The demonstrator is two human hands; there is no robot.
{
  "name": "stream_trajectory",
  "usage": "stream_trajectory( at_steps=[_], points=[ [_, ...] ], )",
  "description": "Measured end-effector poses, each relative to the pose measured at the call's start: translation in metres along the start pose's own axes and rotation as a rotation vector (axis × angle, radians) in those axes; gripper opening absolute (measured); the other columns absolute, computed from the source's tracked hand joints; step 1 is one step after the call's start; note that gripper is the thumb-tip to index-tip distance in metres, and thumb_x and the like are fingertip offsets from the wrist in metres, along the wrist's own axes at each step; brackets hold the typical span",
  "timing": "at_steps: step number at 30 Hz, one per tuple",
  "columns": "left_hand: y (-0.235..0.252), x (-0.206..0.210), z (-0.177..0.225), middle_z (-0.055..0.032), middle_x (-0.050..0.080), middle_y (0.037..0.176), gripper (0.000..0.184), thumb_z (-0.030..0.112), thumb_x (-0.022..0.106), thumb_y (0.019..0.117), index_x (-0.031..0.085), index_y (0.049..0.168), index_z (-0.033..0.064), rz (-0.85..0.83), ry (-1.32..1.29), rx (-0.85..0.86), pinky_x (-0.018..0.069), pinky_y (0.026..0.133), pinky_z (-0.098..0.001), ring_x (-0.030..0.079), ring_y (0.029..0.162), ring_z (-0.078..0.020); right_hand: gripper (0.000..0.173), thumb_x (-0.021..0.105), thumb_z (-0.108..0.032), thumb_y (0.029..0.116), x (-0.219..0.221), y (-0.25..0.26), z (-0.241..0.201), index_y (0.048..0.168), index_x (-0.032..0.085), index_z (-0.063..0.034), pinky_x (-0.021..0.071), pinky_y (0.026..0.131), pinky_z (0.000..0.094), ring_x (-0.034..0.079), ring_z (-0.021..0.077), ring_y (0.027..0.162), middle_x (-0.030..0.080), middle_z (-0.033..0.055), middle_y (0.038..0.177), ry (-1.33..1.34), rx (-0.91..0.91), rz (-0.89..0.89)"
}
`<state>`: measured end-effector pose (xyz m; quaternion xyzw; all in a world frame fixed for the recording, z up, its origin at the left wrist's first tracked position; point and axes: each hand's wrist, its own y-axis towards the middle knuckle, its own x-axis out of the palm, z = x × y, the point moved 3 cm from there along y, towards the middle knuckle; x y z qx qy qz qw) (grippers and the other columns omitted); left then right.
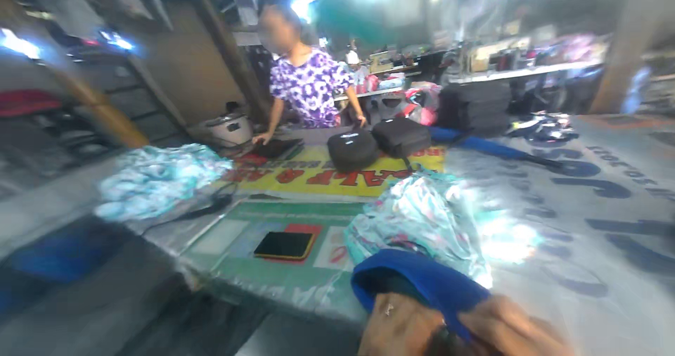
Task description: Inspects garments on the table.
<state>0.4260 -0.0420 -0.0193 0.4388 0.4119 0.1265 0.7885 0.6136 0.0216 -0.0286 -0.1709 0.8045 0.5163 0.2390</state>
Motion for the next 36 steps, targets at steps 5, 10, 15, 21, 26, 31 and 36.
stream_trajectory(
  at_steps=[5,10,15,21,26,31,36],
  points=[
    [-0.004,-0.035,-0.047,-0.0025,0.069,0.090,0.014,0.014,0.056,0.1029,0.069,0.098,0.0121,0.035,0.188,-0.065,0.0523,0.090,-0.0301,0.066,0.093,-0.0131,0.015,0.064,-0.014,0.0967,-0.015,0.002,-0.002,0.101,0.072,-0.0030,0.0530,0.069,0.0266,0.064,0.0212,0.079,0.066,0.0162,0.088,-0.055,-0.005,-0.007],
    [-0.003,-0.045,-0.077,-0.0042,0.056,0.141,0.046,0.050,0.067,0.0953,0.057,0.130,0.0227,0.072,0.152,-0.083,0.0418,0.113,-0.0416,0.049,0.138,-0.0177,0.015,0.067,-0.015,0.0992,-0.025,0.006,0.024,0.102,0.067,-0.0001,0.0516,0.082,0.0161,0.061,0.0096,0.094,0.061,0.0126,0.097,0.134,0.077,0.039],
    [0.019,-0.011,-0.057,-0.0027,0.067,0.136,0.063,0.053,0.075,0.0844,0.061,0.139,0.0245,-0.204,0.382,0.133,0.0527,0.098,-0.0475,0.064,0.123,-0.0229,0.013,0.063,-0.018,0.1013,-0.023,0.027,0.029,0.102,0.068,-0.0058,0.0530,0.090,0.0161,0.063,0.0065,0.103,0.066,0.0068,0.103,0.172,-0.016,-0.021],
    [0.047,-0.023,-0.097,-0.0117,0.075,0.106,0.052,0.046,0.074,0.0868,0.071,0.123,0.0075,-0.064,0.433,-0.016,0.0597,0.072,-0.0515,0.074,0.092,-0.0303,0.037,0.072,-0.032,0.0961,-0.028,0.044,0.042,0.128,0.066,-0.0144,0.0489,0.062,0.0085,0.055,-0.0056,0.074,0.062,0.0038,0.119,0.029,0.161,0.161],
    [0.076,-0.083,-0.210,-0.0262,0.070,0.114,0.052,0.031,0.076,0.0911,0.063,0.134,0.0055,-0.135,0.713,-0.303,0.0505,0.076,-0.0721,0.068,0.094,-0.0514,0.027,0.070,-0.029,0.0893,-0.040,0.021,0.075,0.113,0.073,-0.0156,0.0564,0.055,0.0404,0.066,0.0167,0.066,0.072,0.0020,0.093,-0.398,0.342,-0.069],
    [0.062,-0.118,-0.322,-0.0319,0.064,0.124,0.045,0.016,0.073,0.0920,0.061,0.133,0.0020,-0.280,0.882,-0.656,0.0383,0.092,-0.0800,0.060,0.109,-0.0583,0.023,0.073,-0.023,0.0876,-0.048,0.001,0.094,0.110,0.074,-0.0155,0.0584,0.061,0.0529,0.073,0.0267,0.076,0.074,0.0057,0.096,-0.494,0.451,-0.212],
    [0.064,-0.104,-0.304,-0.0378,0.046,0.145,0.057,0.029,0.070,0.0970,0.056,0.140,-0.0053,-0.302,0.790,-0.645,0.0182,0.105,-0.0853,0.040,0.135,-0.0617,0.030,0.074,-0.025,0.0886,-0.062,0.002,0.112,0.117,0.073,-0.0156,0.0587,0.062,0.0527,0.072,0.0287,0.078,0.072,0.0093,0.105,-0.489,0.446,-0.234]
  ],
)
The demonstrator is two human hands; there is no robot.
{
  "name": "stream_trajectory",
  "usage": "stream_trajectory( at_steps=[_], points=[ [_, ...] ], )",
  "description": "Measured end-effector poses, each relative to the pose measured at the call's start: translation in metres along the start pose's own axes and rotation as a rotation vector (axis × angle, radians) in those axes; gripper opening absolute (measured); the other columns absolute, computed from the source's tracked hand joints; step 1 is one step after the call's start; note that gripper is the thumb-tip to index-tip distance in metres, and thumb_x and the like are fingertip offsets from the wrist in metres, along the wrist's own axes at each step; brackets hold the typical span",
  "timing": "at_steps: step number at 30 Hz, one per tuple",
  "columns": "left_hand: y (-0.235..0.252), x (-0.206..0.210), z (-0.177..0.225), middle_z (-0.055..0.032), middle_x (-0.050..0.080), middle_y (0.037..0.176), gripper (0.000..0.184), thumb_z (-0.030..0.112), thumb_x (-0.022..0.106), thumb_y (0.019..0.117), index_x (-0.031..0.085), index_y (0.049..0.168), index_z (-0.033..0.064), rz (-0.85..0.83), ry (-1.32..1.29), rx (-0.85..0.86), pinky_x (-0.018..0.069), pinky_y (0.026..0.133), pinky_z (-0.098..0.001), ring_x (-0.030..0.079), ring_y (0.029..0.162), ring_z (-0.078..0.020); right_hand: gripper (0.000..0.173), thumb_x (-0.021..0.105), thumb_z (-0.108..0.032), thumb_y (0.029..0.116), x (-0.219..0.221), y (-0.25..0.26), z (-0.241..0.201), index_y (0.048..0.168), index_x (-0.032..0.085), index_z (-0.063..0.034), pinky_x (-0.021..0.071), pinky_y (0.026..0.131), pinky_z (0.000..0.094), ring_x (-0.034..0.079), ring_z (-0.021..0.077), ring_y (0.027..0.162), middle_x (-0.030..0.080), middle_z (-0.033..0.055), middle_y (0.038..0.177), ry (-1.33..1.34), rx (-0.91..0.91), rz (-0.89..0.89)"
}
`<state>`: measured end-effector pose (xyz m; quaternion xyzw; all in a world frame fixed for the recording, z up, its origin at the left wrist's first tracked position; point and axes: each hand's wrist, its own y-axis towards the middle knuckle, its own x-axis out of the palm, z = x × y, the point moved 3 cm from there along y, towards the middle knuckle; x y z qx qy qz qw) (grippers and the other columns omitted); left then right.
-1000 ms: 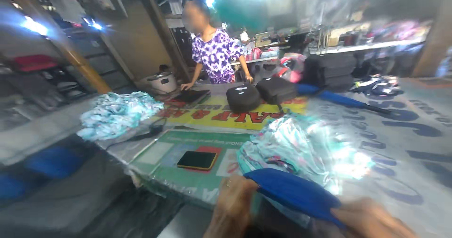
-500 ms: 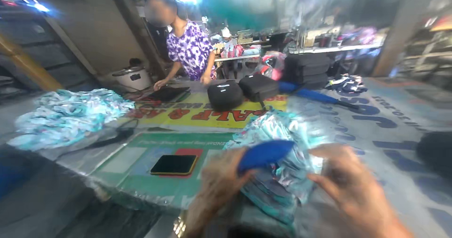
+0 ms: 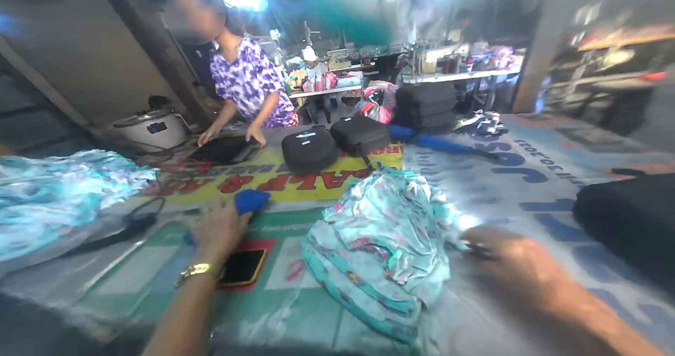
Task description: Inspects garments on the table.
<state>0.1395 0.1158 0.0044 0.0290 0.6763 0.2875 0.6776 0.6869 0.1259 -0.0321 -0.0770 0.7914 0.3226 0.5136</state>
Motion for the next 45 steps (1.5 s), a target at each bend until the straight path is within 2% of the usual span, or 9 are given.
stream_trajectory(
  at_steps=[4,7,15,20,27,31,34,40,45],
  points=[
    [-0.027,-0.005,0.120,-0.0217,0.052,0.149,0.059,0.042,0.067,0.0967,0.057,0.144,0.0084,-0.031,-0.175,0.504,0.0354,0.109,-0.0702,0.047,0.139,-0.0435,0.059,0.075,-0.038,0.0909,0.015,0.035,-0.005,0.146,0.057,-0.0269,0.0590,0.069,0.0569,0.071,0.0349,0.087,0.059,0.0162,0.138,0.059,-0.117,-0.270],
    [-0.068,0.020,0.200,-0.0091,0.047,0.156,0.063,0.056,0.061,0.0959,0.048,0.153,0.0313,-0.409,-0.225,0.699,0.0403,0.106,-0.0677,0.045,0.143,-0.0359,0.041,0.067,-0.035,0.0978,0.041,0.050,-0.007,0.135,0.063,-0.0201,0.0572,0.079,0.0577,0.069,0.0367,0.098,0.060,0.0187,0.133,0.099,-0.164,-0.442],
    [-0.151,0.000,0.289,-0.0177,0.060,0.133,0.051,0.040,0.061,0.1003,0.055,0.144,0.0133,-0.573,-0.420,0.740,0.0531,0.095,-0.0538,0.062,0.118,-0.0349,0.027,0.066,-0.021,0.0985,-0.005,0.031,0.053,0.121,0.071,-0.0075,0.0511,0.095,0.0628,0.066,0.0377,0.113,0.065,0.0187,0.128,0.115,0.004,-0.382],
    [-0.151,-0.003,0.287,-0.0150,0.067,0.125,0.036,0.029,0.056,0.1035,0.065,0.129,0.0052,-0.637,-0.645,0.775,0.0506,0.102,-0.0445,0.065,0.116,-0.0260,0.060,0.075,-0.061,0.0820,-0.036,-0.018,0.018,0.121,0.072,-0.0154,0.0571,0.074,0.0473,0.067,0.0220,0.088,0.068,0.0098,0.118,0.207,-0.057,-0.178],
    [-0.131,-0.012,0.287,-0.0168,0.064,0.098,0.038,0.024,0.032,0.1118,0.059,0.121,-0.0011,-0.663,-0.740,0.634,0.0514,0.085,-0.0452,0.063,0.092,-0.0263,0.021,0.060,-0.017,0.0975,-0.023,-0.027,0.025,0.109,0.070,-0.0018,0.0551,0.078,0.0503,0.068,0.0268,0.084,0.070,0.0146,0.095,0.269,0.049,-0.218],
    [-0.116,-0.007,0.290,-0.0074,0.060,0.088,0.035,0.036,0.053,0.1051,0.063,0.109,0.0027,-0.625,-0.846,0.645,0.0494,0.074,-0.0348,0.058,0.079,-0.0149,0.026,0.049,-0.016,0.1041,-0.032,-0.003,0.034,0.117,0.066,-0.0019,0.0528,0.079,0.0453,0.064,0.0216,0.084,0.067,0.0134,0.095,0.363,0.188,-0.200],
    [-0.094,-0.021,0.293,-0.0118,0.067,0.096,0.042,0.040,0.074,0.0927,0.064,0.115,0.0049,-0.657,-0.712,0.658,0.0527,0.081,-0.0447,0.064,0.088,-0.0215,0.026,0.047,-0.012,0.1063,-0.041,0.021,0.040,0.119,0.064,0.0020,0.0531,0.084,0.0475,0.065,0.0251,0.089,0.067,0.0177,0.099,0.364,0.205,-0.189],
    [-0.086,-0.024,0.301,-0.0170,0.069,0.111,0.035,0.029,0.045,0.1087,0.063,0.127,0.0045,-0.496,-0.581,0.704,0.0510,0.094,-0.0535,0.067,0.104,-0.0308,0.019,0.051,-0.013,0.1069,-0.062,0.053,0.025,0.107,0.066,-0.0004,0.0526,0.072,0.0428,0.062,0.0206,0.075,0.063,0.0124,0.085,0.329,0.159,-0.190],
    [-0.092,-0.006,0.302,-0.0163,0.068,0.116,0.041,0.030,0.057,0.1029,0.059,0.133,0.0033,-0.380,-0.890,0.517,0.0535,0.095,-0.0440,0.067,0.105,-0.0239,0.016,0.054,-0.013,0.1059,-0.079,0.058,0.032,0.106,0.066,-0.0021,0.0529,0.064,0.0392,0.061,0.0181,0.068,0.063,0.0111,0.081,0.385,0.139,-0.084]
  ],
)
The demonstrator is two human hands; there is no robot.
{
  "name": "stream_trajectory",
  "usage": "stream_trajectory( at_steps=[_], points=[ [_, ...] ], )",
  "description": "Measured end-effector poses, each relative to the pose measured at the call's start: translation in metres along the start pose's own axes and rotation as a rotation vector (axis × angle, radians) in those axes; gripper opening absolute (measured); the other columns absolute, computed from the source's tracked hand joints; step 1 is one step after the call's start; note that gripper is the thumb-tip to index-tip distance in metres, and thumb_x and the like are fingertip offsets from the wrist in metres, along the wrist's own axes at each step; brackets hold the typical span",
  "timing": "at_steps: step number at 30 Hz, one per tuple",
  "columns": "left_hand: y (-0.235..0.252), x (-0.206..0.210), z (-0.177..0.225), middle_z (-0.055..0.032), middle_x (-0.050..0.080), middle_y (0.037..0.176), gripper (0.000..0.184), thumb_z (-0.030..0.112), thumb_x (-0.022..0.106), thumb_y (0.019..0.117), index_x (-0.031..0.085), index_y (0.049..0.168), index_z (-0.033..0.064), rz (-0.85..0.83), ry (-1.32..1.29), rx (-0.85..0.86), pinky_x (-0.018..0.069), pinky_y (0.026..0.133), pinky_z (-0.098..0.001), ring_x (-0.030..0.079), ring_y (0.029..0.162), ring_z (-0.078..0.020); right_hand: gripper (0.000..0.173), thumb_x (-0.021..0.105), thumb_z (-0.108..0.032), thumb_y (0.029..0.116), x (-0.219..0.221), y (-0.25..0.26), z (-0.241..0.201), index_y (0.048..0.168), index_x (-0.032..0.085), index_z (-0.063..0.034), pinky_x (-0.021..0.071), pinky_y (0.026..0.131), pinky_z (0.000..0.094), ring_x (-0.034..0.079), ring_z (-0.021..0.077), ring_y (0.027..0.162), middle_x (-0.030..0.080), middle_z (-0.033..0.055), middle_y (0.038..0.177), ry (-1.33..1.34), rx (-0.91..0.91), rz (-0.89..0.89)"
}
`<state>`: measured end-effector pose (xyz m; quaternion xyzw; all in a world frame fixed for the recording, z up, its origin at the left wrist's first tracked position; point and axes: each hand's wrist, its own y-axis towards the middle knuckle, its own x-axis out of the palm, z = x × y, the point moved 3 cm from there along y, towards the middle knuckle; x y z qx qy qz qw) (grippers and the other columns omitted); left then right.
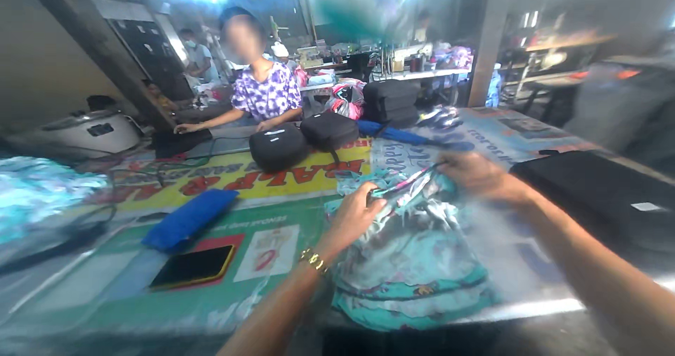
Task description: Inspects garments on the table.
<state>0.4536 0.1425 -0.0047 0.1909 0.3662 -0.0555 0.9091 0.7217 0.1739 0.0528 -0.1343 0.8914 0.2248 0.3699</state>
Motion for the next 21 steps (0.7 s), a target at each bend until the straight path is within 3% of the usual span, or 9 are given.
stream_trajectory(
  at_steps=[3,5,7,9,10,12,15,19,21],
  points=[
    [-0.010,0.014,0.008,-0.0126,0.062,0.137,0.079,0.056,0.070,0.0886,0.048,0.148,0.0089,0.148,0.084,0.031,0.0498,0.103,-0.0515,0.062,0.123,-0.0271,0.016,0.054,-0.014,0.1062,-0.002,0.003,0.003,0.106,0.065,-0.0031,0.0519,0.062,0.0341,0.059,0.0151,0.066,0.062,0.0090,0.079,0.078,0.058,0.029],
    [-0.013,0.026,0.020,-0.0149,0.059,0.143,0.095,0.061,0.074,0.0826,0.042,0.155,0.0082,0.101,0.299,0.023,0.0435,0.107,-0.0571,0.058,0.128,-0.0324,0.016,0.054,-0.013,0.1059,0.000,0.006,-0.003,0.107,0.065,-0.0024,0.0508,0.061,0.0312,0.058,0.0133,0.065,0.062,0.0081,0.079,0.133,0.056,0.053],
    [-0.007,0.029,0.021,-0.0144,0.058,0.144,0.071,0.043,0.067,0.0926,0.045,0.151,0.0075,-0.024,0.510,-0.050,0.0373,0.112,-0.0579,0.055,0.133,-0.0323,0.015,0.053,-0.012,0.1061,-0.005,0.008,-0.019,0.106,0.065,-0.0020,0.0490,0.058,0.0300,0.057,0.0131,0.063,0.061,0.0081,0.077,0.149,0.026,0.086],
    [0.001,0.011,0.017,-0.0182,0.066,0.130,0.045,0.021,0.062,0.0972,0.058,0.138,0.0031,-0.020,0.481,-0.118,0.0408,0.108,-0.0578,0.061,0.123,-0.0353,0.015,0.053,-0.012,0.1064,-0.020,0.009,-0.036,0.107,0.065,-0.0034,0.0486,0.054,0.0287,0.057,0.0120,0.060,0.062,0.0073,0.076,0.109,-0.051,0.135],
    [0.003,-0.005,0.016,-0.0205,0.069,0.120,0.038,0.017,0.061,0.0987,0.062,0.133,0.0009,0.020,0.369,-0.144,0.0453,0.104,-0.0564,0.065,0.115,-0.0357,0.015,0.053,-0.013,0.1066,-0.028,0.006,-0.042,0.108,0.066,-0.0041,0.0472,0.053,0.0279,0.055,0.0112,0.058,0.061,0.0065,0.075,0.083,-0.088,0.157],
    [0.005,-0.040,0.016,-0.0177,0.070,0.111,0.033,0.014,0.063,0.0982,0.065,0.128,0.0006,0.114,0.054,-0.122,0.0542,0.095,-0.0484,0.069,0.103,-0.0273,0.016,0.053,-0.013,0.1064,-0.045,0.000,-0.048,0.109,0.067,-0.0050,0.0464,0.051,0.0259,0.054,0.0092,0.056,0.061,0.0045,0.074,0.060,-0.149,0.190],
    [-0.001,-0.090,0.035,-0.0099,0.071,0.109,0.030,0.005,0.066,0.0946,0.066,0.124,0.0042,0.220,-0.276,-0.015,0.0587,0.085,-0.0390,0.069,0.095,-0.0166,0.016,0.051,-0.014,0.1060,-0.070,-0.013,-0.059,0.106,0.066,-0.0091,0.0484,0.052,0.0208,0.056,0.0035,0.059,0.062,-0.0016,0.075,0.178,-0.188,0.245],
    [-0.019,-0.138,0.078,-0.0007,0.071,0.090,0.019,0.014,0.062,0.0999,0.068,0.118,0.0145,0.255,-0.208,0.099,0.0556,0.057,-0.0250,0.065,0.067,-0.0069,0.014,0.053,-0.012,0.1021,-0.095,-0.023,-0.078,0.100,0.066,-0.0164,0.0529,0.059,0.0131,0.060,-0.0045,0.063,0.064,-0.0125,0.075,0.331,-0.292,0.319],
    [-0.016,-0.153,0.079,0.0044,0.070,0.086,0.017,0.015,0.065,0.0994,0.067,0.116,0.0151,0.203,-0.137,0.188,0.0538,0.057,-0.0161,0.064,0.065,0.0012,0.016,0.053,-0.009,0.1006,-0.096,-0.025,-0.083,0.098,0.065,-0.0177,0.0512,0.060,0.0103,0.059,-0.0070,0.063,0.063,-0.0148,0.074,0.324,-0.320,0.324]
  ],
)
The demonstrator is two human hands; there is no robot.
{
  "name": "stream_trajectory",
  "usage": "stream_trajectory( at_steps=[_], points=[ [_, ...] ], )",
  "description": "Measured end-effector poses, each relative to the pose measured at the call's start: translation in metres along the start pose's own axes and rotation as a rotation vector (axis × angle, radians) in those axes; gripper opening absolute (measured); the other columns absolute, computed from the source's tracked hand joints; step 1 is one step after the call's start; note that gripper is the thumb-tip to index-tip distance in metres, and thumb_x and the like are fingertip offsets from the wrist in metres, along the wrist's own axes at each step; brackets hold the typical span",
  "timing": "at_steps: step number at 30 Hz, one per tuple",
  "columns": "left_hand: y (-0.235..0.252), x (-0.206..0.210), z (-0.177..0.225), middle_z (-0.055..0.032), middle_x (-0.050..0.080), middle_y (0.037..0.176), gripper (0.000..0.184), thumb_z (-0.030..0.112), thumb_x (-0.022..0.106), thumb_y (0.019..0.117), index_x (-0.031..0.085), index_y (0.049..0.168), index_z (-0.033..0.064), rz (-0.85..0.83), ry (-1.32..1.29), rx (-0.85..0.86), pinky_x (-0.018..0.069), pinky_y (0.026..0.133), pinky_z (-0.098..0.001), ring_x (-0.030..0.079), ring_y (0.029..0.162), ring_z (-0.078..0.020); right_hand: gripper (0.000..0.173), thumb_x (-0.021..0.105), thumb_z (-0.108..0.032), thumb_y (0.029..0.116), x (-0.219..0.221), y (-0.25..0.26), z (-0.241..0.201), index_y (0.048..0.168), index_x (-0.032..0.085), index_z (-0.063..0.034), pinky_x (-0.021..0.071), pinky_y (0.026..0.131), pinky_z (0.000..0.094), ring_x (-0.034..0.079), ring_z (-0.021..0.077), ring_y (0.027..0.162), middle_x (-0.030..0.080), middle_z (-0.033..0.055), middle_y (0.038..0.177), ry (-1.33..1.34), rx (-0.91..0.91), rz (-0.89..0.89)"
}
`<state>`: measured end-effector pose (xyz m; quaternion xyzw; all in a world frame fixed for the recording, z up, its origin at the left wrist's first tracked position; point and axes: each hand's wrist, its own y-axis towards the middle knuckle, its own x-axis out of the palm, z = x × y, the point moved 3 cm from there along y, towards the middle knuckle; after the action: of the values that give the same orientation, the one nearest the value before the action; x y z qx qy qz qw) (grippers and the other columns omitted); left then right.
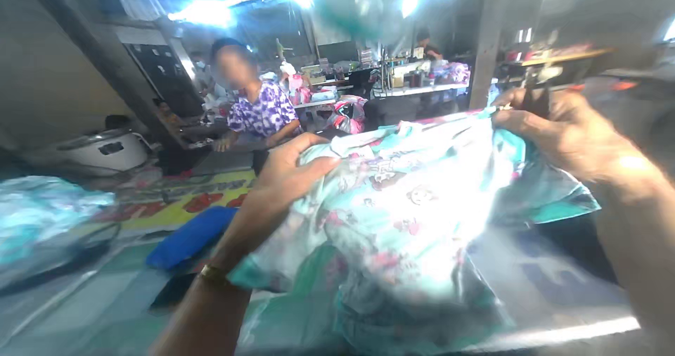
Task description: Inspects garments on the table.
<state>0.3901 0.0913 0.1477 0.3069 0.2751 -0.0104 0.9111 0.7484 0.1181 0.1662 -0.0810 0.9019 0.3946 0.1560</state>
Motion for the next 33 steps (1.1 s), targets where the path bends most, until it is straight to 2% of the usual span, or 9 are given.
stream_trajectory(
  at_steps=[4,6,9,16,20,23,27,30,33],
  points=[
    [0.005,0.018,-0.040,-0.0073,0.070,0.092,0.023,0.012,0.073,0.0938,0.067,0.114,0.0023,-0.118,0.114,-0.067,0.0570,0.071,-0.0315,0.066,0.076,-0.0104,0.010,0.057,-0.012,0.1034,0.019,-0.021,0.024,0.100,0.066,-0.0103,0.0489,0.051,0.0204,0.056,0.0027,0.057,0.061,-0.0035,0.072,-0.176,0.164,-0.082],
    [-0.005,0.035,-0.080,-0.0129,0.071,0.107,0.039,0.024,0.075,0.0939,0.064,0.127,0.0061,-0.230,0.276,-0.236,0.0581,0.086,-0.0466,0.070,0.093,-0.0230,0.016,0.061,-0.017,0.1025,0.032,-0.035,0.068,0.105,0.070,-0.0040,0.0566,0.065,0.0385,0.064,0.0178,0.070,0.068,0.0088,0.083,-0.397,0.264,-0.261],
    [-0.020,0.048,-0.115,-0.0147,0.064,0.134,0.049,0.036,0.065,0.1003,0.058,0.142,0.0121,-0.356,0.612,-0.347,0.0477,0.101,-0.0595,0.063,0.120,-0.0336,0.036,0.057,-0.035,0.1049,0.053,-0.060,0.118,0.124,0.069,-0.0072,0.0490,0.089,0.0690,0.065,0.0445,0.108,0.063,0.0227,0.126,-0.852,0.493,-0.610],
    [-0.047,0.094,-0.113,-0.0111,0.072,0.118,0.033,0.030,0.049,0.1073,0.071,0.122,0.0096,-0.515,0.514,-0.130,0.0519,0.097,-0.0537,0.068,0.111,-0.0284,0.028,0.058,-0.029,0.1031,0.102,-0.073,0.135,0.116,0.072,-0.0082,0.0536,0.089,0.0581,0.068,0.0331,0.104,0.068,0.0153,0.116,-0.580,0.323,-0.576],
    [-0.054,0.108,-0.122,-0.0090,0.066,0.128,0.045,0.043,0.060,0.1011,0.061,0.138,0.0174,-0.604,0.594,-0.227,0.0525,0.093,-0.0547,0.066,0.113,-0.0293,0.035,0.065,-0.036,0.0995,0.134,-0.079,0.149,0.122,0.069,-0.0097,0.0517,0.094,0.0601,0.065,0.0358,0.113,0.063,0.0168,0.129,-0.552,0.371,-0.746],
    [-0.056,0.107,-0.130,-0.0104,0.066,0.129,0.044,0.042,0.049,0.1067,0.056,0.143,0.0185,-0.520,0.583,-0.215,0.0539,0.091,-0.0532,0.068,0.109,-0.0291,0.034,0.066,-0.032,0.0990,0.136,-0.083,0.155,0.125,0.067,-0.0096,0.0541,0.089,0.0588,0.067,0.0359,0.108,0.063,0.0164,0.129,-0.599,0.390,-0.642],
    [-0.058,0.115,-0.136,-0.0105,0.069,0.114,0.026,0.030,0.054,0.1050,0.071,0.119,0.0141,-0.459,0.606,-0.107,0.0536,0.085,-0.0518,0.069,0.100,-0.0291,0.028,0.065,-0.024,0.0986,0.131,-0.084,0.161,0.119,0.067,-0.0049,0.0542,0.085,0.0597,0.067,0.0388,0.106,0.062,0.0188,0.131,-0.661,0.411,-0.613],
    [-0.067,0.118,-0.137,-0.0068,0.069,0.098,0.018,0.026,0.058,0.1006,0.072,0.096,0.0143,-0.255,0.743,0.238,0.0548,0.073,-0.0473,0.069,0.087,-0.0260,0.020,0.068,-0.013,0.0916,0.129,-0.095,0.146,0.110,0.068,-0.0044,0.0577,0.066,0.0565,0.071,0.0380,0.082,0.063,0.0196,0.125,-0.749,0.216,-0.516],
    [-0.078,0.111,-0.135,-0.0042,0.071,0.108,0.021,0.021,0.053,0.1015,0.069,0.090,0.0148,-0.121,0.796,0.487,0.0532,0.075,-0.0430,0.069,0.093,-0.0231,0.008,0.067,-0.010,0.0868,0.127,-0.119,0.119,0.095,0.069,-0.0086,0.0539,0.043,0.0427,0.066,0.0266,0.056,0.070,0.0132,0.109,-0.857,-0.209,-0.318]
  ],
)
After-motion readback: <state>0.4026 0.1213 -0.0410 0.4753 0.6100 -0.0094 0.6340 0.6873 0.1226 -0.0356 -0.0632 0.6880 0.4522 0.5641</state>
